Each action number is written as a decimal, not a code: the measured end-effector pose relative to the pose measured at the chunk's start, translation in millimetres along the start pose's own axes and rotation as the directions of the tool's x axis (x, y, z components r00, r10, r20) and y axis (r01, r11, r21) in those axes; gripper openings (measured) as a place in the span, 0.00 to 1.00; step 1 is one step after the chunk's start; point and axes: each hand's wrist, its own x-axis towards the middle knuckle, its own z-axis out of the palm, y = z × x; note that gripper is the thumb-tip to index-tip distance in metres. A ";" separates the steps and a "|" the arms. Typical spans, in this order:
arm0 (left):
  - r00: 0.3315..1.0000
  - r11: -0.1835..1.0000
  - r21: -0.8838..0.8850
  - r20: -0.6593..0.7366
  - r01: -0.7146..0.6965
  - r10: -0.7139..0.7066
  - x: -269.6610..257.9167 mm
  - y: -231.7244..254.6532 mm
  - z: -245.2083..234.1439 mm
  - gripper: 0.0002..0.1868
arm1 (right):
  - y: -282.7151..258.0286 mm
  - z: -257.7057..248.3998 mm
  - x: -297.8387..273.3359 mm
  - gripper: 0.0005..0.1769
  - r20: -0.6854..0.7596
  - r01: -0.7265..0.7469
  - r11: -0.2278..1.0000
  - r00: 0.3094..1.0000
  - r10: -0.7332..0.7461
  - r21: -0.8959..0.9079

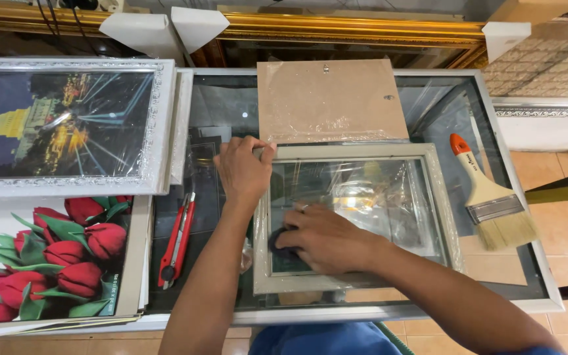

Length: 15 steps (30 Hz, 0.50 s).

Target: Cleaning the glass of a picture frame with a cloth.

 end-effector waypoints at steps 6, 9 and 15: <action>0.998 0.998 0.012 -0.028 -0.058 0.058 2.3 -7.4 6.9 0.10 | 2.5 -47.8 -65.1 0.17 0.096 -0.215 0.976 0.973 0.211 0.035; 0.999 0.999 0.020 -0.016 -0.044 0.044 2.2 -4.2 3.8 0.09 | 23.0 -73.8 -144.2 0.17 0.114 -0.517 0.856 0.850 0.515 -0.016; 1.000 0.999 0.031 0.009 -0.024 0.024 1.2 -0.8 2.7 0.08 | 48.5 -45.2 -174.0 0.19 0.026 -0.714 0.693 0.695 0.719 -0.099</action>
